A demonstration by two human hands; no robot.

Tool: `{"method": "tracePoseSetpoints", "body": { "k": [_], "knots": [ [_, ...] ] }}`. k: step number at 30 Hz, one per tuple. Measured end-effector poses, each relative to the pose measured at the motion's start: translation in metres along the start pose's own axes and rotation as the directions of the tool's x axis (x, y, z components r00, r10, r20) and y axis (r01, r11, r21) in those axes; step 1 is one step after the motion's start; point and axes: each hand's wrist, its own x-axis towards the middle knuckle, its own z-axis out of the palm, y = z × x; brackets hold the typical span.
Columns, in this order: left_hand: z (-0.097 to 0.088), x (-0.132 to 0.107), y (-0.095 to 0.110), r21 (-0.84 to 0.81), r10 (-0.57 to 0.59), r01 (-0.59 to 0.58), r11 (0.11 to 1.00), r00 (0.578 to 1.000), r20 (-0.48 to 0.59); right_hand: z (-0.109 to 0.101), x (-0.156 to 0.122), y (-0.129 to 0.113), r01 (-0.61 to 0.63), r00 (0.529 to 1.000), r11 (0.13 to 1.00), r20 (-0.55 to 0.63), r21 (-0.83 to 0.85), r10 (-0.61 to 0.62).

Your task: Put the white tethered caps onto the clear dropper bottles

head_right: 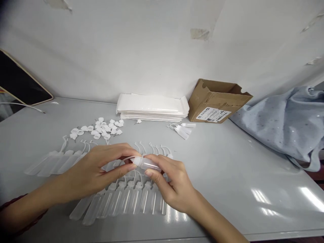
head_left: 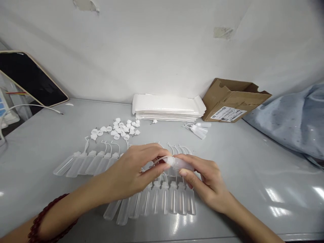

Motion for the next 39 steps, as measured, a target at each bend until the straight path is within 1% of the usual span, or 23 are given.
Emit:
{"method": "tracePoseSetpoints", "body": {
  "k": [1, 2, 4, 7, 8, 10, 12, 13, 16, 19, 21, 22, 24, 27, 30, 32, 36, 39],
  "knots": [
    [-0.0001, -0.0001, -0.0005, 0.003, 0.021, -0.021, 1.0, 1.0, -0.001, -0.001, 0.0008, -0.0008, -0.033, 0.999, 0.999, 0.015, 0.022, 0.032],
    [-0.0002, -0.0001, -0.0004, -0.016, 0.013, -0.013, 1.0, 1.0, 0.001, -0.0015, 0.0012, -0.0012, -0.052, 0.998, 0.998, 0.022, 0.032, 0.051],
    [-0.0003, 0.0001, 0.0008, -0.078, -0.063, 0.064, 0.995, 0.998, 0.017, -0.0012, 0.001, -0.0012, -0.044, 0.999, 0.999, 0.017, 0.017, 0.043],
    [-0.0004, 0.0005, 0.0038, -0.154, -0.196, 0.206, 0.966, 0.977, 0.079, 0.0014, -0.0012, 0.0004, 0.049, 0.998, 0.997, -0.036, -0.059, -0.051],
    [-0.0005, 0.0006, 0.0045, -0.173, -0.223, 0.239, 0.956, 0.969, 0.105, 0.0022, -0.0019, 0.0009, 0.081, 0.995, 0.993, -0.053, -0.082, -0.086],
    [-0.0008, 0.0005, 0.0053, -0.204, -0.239, 0.264, 0.943, 0.961, 0.14, 0.0028, -0.0027, 0.0012, 0.115, 0.99, 0.988, -0.064, -0.099, -0.122],
    [-0.001, 0.0002, 0.0053, -0.205, -0.238, 0.262, 0.943, 0.962, 0.137, 0.002, -0.0022, 0.0003, 0.099, 0.993, 0.992, -0.051, -0.078, -0.103],
    [-0.0011, 0.0001, 0.0051, -0.19, -0.233, 0.255, 0.948, 0.964, 0.128, 0.0012, -0.0017, -0.0005, 0.073, 0.996, 0.996, -0.041, -0.058, -0.075],
    [-0.0007, -0.0002, 0.0035, -0.116, -0.194, 0.204, 0.972, 0.977, 0.092, -0.0015, 0.0003, -0.0027, -0.046, 0.999, 0.999, -0.009, 0.026, 0.046],
    [0.0002, -0.0003, 0.0009, -0.042, -0.06, 0.061, 0.997, 0.998, 0.028, -0.0029, 0.0015, -0.0035, -0.165, 0.986, 0.975, 0.02, 0.146, 0.164],
    [0.0003, -0.0001, -0.0001, -0.035, -0.002, 0.002, 0.999, 1.0, 0.003, -0.0028, 0.0017, -0.0036, -0.202, 0.979, 0.956, 0.037, 0.211, 0.198],
    [0.0002, 0.0001, 0.0, -0.06, -0.009, 0.009, 0.998, 1.0, 0.008, -0.0026, 0.0016, -0.0037, -0.205, 0.979, 0.952, 0.043, 0.227, 0.2],
    [-0.0005, 0.0008, 0.0013, -0.146, -0.089, 0.096, 0.985, 0.995, 0.052, -0.002, 0.0011, -0.0041, -0.193, 0.981, 0.956, 0.043, 0.219, 0.188],
    [-0.0016, 0.0021, 0.0044, -0.237, -0.209, 0.23, 0.944, 0.972, 0.111, -0.001, 0.0001, -0.0044, -0.128, 0.992, 0.985, 0.01, 0.12, 0.128],
    [-0.0019, 0.0029, 0.0062, -0.272, -0.253, 0.285, 0.919, 0.956, 0.148, -0.0001, -0.0008, -0.0039, -0.065, 0.998, 0.997, -0.019, 0.036, 0.066],
    [-0.0016, 0.0026, 0.0064, -0.261, -0.254, 0.287, 0.922, 0.955, 0.152, 0.0002, -0.0012, -0.0036, -0.064, 0.998, 0.998, -0.015, 0.03, 0.064],
    [-0.0002, 0.0005, 0.0042, -0.174, -0.223, 0.243, 0.954, 0.967, 0.126, -0.0001, -0.0012, -0.004, -0.117, 0.993, 0.99, -0.004, 0.073, 0.118],
    [0.0021, -0.0009, -0.0001, -0.096, -0.123, 0.129, 0.987, 0.99, 0.071, -0.0008, 0.0002, -0.0041, -0.162, 0.987, 0.98, -0.002, 0.116, 0.164]
  ]
}}
